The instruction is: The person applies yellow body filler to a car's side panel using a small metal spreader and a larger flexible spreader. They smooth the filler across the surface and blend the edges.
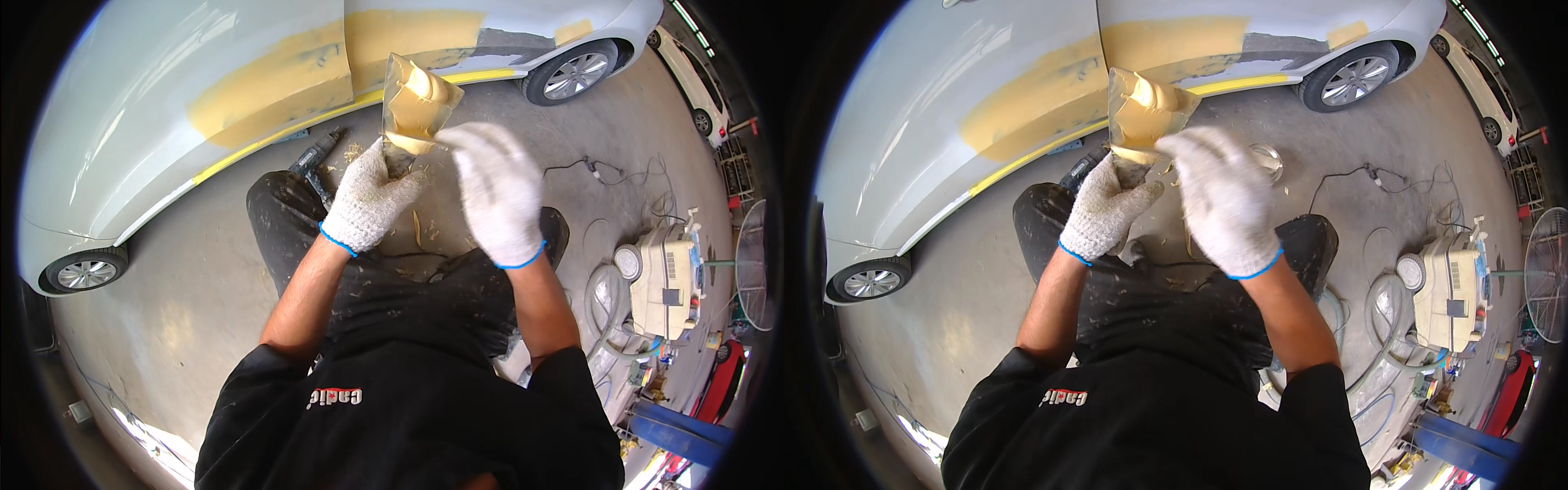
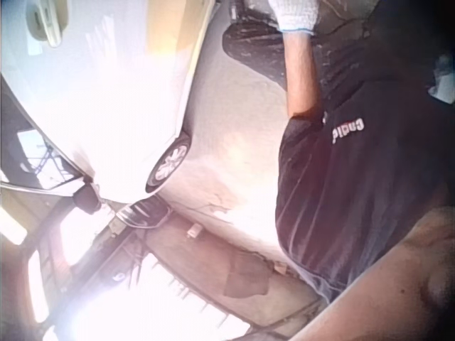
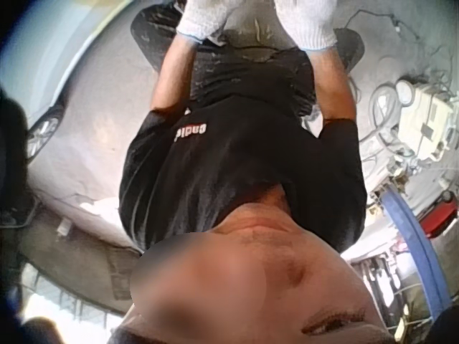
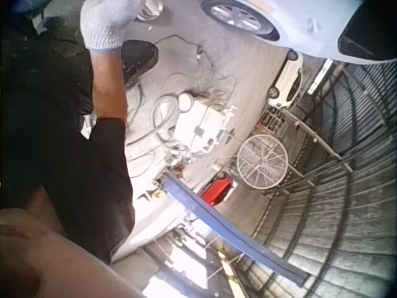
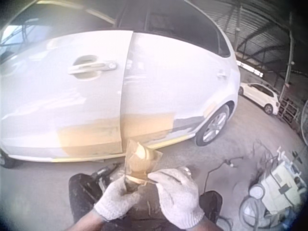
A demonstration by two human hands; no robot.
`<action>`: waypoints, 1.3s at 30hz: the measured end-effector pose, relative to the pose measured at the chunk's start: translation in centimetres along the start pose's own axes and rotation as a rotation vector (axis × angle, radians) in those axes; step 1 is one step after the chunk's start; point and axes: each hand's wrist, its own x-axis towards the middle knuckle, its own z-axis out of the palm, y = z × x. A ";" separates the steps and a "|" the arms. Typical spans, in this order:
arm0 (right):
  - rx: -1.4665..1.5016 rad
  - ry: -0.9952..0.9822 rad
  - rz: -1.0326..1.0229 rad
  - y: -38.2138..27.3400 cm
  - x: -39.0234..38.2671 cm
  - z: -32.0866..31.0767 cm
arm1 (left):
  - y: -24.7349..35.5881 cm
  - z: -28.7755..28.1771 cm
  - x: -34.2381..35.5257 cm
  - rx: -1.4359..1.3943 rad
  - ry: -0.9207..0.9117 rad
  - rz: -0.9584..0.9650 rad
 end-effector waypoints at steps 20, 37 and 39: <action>0.257 -0.056 0.159 4.8 3.7 -4.4 | 4.7 0.6 -1.7 -0.086 -0.120 -0.332; 1.096 0.315 0.292 2.6 2.8 -5.1 | 3.2 1.6 -0.7 -0.010 -0.008 -0.170; 0.816 0.216 0.293 2.3 2.8 -5.4 | 3.5 1.4 -0.6 0.007 0.004 -0.162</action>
